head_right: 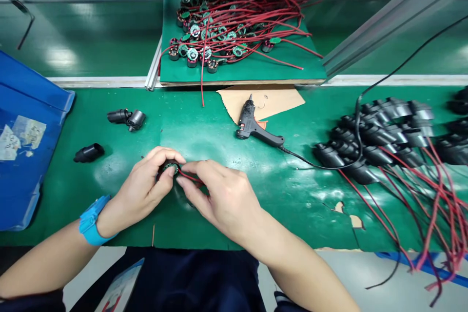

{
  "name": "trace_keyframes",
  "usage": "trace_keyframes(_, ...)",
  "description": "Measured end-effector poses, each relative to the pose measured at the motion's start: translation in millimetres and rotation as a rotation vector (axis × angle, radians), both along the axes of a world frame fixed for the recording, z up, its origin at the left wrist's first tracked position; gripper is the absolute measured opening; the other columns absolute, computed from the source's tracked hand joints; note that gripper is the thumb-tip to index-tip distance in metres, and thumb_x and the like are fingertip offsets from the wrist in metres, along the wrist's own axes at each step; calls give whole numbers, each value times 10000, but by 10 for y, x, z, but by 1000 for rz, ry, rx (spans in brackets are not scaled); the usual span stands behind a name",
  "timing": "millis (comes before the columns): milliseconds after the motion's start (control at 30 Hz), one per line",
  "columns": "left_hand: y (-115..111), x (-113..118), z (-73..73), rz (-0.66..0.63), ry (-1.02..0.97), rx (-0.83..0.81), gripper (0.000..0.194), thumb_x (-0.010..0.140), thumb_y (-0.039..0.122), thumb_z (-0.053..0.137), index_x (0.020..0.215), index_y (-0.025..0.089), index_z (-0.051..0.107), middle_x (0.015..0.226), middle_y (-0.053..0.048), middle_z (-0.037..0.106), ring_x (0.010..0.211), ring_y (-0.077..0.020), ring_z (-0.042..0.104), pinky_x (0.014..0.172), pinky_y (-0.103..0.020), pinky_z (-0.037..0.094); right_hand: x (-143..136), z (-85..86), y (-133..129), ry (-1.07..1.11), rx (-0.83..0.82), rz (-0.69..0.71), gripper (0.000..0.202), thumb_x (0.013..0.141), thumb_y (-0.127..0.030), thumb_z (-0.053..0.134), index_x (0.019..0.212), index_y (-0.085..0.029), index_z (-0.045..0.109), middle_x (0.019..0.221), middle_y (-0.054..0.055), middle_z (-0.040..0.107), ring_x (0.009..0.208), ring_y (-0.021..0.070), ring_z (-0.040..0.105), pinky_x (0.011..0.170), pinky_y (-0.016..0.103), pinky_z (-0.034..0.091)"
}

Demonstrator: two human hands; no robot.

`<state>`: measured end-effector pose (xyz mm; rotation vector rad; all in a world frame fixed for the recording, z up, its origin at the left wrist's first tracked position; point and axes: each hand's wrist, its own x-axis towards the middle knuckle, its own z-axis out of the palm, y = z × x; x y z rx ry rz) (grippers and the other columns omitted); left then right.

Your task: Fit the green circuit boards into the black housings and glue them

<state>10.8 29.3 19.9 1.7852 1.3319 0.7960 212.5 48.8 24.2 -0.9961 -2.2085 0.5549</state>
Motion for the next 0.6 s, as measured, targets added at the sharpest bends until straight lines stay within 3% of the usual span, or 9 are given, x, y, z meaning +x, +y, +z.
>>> trace_keyframes(100, 7, -18, 22, -61, -8, -70, 276, 1011, 233, 473, 1275, 235, 554, 1211, -80, 610, 1038, -189, 617, 936, -366, 543, 51, 8, 50, -28, -70, 11, 104, 982, -184, 609, 1078, -209, 643, 907, 25, 758, 719, 141, 723, 647, 246, 590)
trace_keyframes(267, 40, -43, 1, -110, -15, -169, 438, 924, 187, 614, 1350, 264, 549, 1181, -61, 614, 698, -109, 577, 672, -276, 554, 51, 69, 73, -50, 22, 11, 158, 970, -195, 653, 1122, -199, 699, 1016, 56, 752, 824, 151, 717, 714, 256, 587)
trace_keyframes(367, 67, -62, -16, -139, -18, -181, 374, 935, 161, 611, 1293, 266, 619, 1109, -39, 658, 682, -104, 588, 650, -259, 528, 15, 93, 80, -123, 125, 49, 125, 972, -158, 635, 999, -176, 756, 926, 55, 749, 789, 160, 688, 688, 275, 566)
trace_keyframes(600, 113, -118, 29, -227, 6, -375, 386, 952, 232, 658, 1336, 260, 632, 1048, -7, 690, 703, -101, 592, 679, -243, 504, 38, 83, 105, -193, 120, 222, 229, 969, -60, 574, 842, -135, 749, 866, 68, 722, 771, 171, 650, 614, 281, 513)
